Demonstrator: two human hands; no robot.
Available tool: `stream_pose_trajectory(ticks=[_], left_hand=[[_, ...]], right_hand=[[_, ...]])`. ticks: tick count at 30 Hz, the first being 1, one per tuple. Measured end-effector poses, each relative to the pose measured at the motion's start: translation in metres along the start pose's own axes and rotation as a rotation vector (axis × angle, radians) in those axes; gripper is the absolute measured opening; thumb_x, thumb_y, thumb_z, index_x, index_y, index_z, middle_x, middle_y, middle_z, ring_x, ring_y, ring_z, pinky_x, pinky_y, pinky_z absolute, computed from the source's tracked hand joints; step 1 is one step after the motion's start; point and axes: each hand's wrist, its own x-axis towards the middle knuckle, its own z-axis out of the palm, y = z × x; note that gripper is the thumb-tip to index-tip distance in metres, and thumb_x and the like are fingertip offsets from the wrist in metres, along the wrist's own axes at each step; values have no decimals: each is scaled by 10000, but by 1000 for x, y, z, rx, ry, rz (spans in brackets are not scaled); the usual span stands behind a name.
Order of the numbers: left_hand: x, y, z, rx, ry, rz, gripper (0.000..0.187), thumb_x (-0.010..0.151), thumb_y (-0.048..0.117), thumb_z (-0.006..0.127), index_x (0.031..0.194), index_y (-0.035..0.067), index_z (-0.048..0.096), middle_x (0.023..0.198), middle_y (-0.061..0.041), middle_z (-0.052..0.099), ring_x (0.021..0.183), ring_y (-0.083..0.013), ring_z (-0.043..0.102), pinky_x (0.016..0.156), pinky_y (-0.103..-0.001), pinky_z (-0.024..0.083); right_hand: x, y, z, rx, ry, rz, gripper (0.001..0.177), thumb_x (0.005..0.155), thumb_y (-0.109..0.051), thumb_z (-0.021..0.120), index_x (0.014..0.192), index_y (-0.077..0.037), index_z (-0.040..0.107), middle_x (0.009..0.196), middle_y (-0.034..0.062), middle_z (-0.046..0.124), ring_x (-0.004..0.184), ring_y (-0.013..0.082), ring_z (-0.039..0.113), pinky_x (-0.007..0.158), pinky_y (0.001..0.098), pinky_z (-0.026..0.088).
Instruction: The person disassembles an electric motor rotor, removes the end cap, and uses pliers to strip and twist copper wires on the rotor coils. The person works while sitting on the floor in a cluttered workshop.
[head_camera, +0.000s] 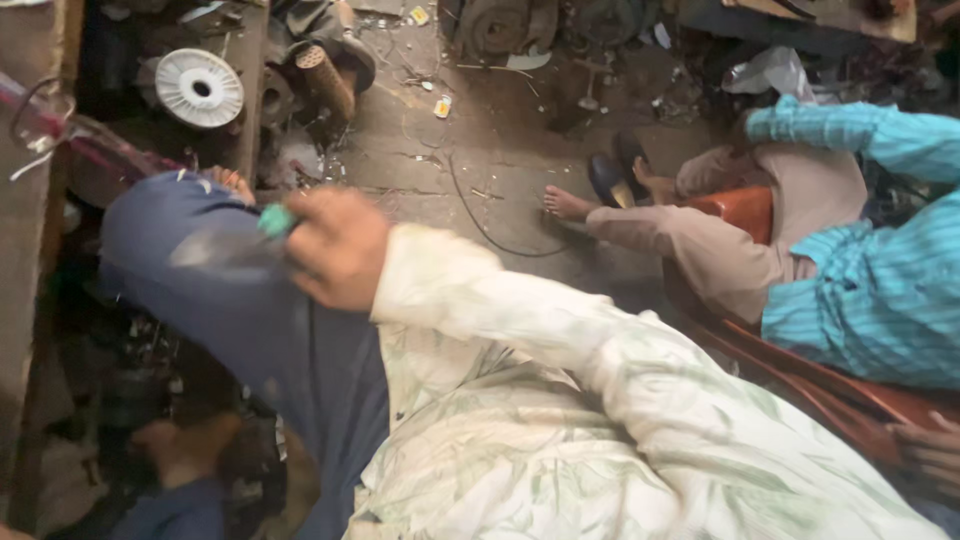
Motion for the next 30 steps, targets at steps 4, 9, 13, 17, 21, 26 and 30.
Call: stream_pose_trajectory(ticks=[4, 9, 13, 17, 21, 26, 30], left_hand=[[-22, -40, -33, 6, 148, -152, 1032, 947, 524, 675, 1637, -49, 165, 1693, -276, 289, 1586, -413, 317, 1355, -488, 265], [-30, -70, -53, 21, 199, -267, 990, 983, 530, 634, 1636, -46, 164, 1695, -274, 294, 1586, -404, 328, 1358, -483, 274], [-37, -88, -71, 12, 207, -305, 957, 1011, 535, 602, 1634, -44, 164, 1696, -272, 298, 1586, -398, 337, 1361, -478, 281], [-51, -107, -63, -35, 212, -308, 925, 1039, 540, 569, 1633, -42, 163, 1697, -270, 303, 1586, -391, 346, 1364, -473, 289], [-11, -102, -56, -118, 207, -218, 895, 1067, 545, 537, 1632, -39, 163, 1699, -268, 307, 1586, -384, 355, 1367, -469, 296], [27, -98, -59, -222, 155, 4, 858, 1102, 552, 496, 1630, -36, 162, 1700, -266, 312, 1586, -376, 366, 1371, -463, 305], [22, -65, -67, -229, 138, 161, 848, 1128, 495, 597, 1650, -5, 152, 1728, -256, 242, 1609, -361, 298, 1353, -450, 248]], right_hand=[[-8, -1, 19, -22, 112, 6, 370, 766, -68, 840, 1012, -30, 566, 1266, 203, 582, 1140, 382, 640, 954, 453, 576], [3, -31, 12, 0, -149, -404, 346, 727, -113, 799, 1011, -73, 605, 1217, 152, 574, 1088, 340, 625, 925, 441, 531], [11, -56, 24, -6, -257, -600, 252, 790, -126, 749, 1007, -91, 625, 1223, 138, 577, 1074, 296, 608, 898, 413, 498], [7, -69, 21, -10, -295, -624, 229, 791, -141, 734, 987, -87, 629, 1219, 142, 584, 1067, 290, 603, 882, 402, 487], [8, -73, 15, -61, -283, -648, 243, 753, -132, 736, 958, -92, 613, 1216, 122, 593, 1089, 273, 612, 933, 404, 507], [11, -64, 33, -38, -287, -584, 326, 668, -152, 756, 963, -87, 633, 1205, 147, 609, 1059, 299, 621, 880, 415, 493], [16, -55, 53, -3, -293, -590, 306, 630, -164, 766, 915, -116, 664, 1173, 162, 603, 1025, 323, 627, 843, 442, 489]])
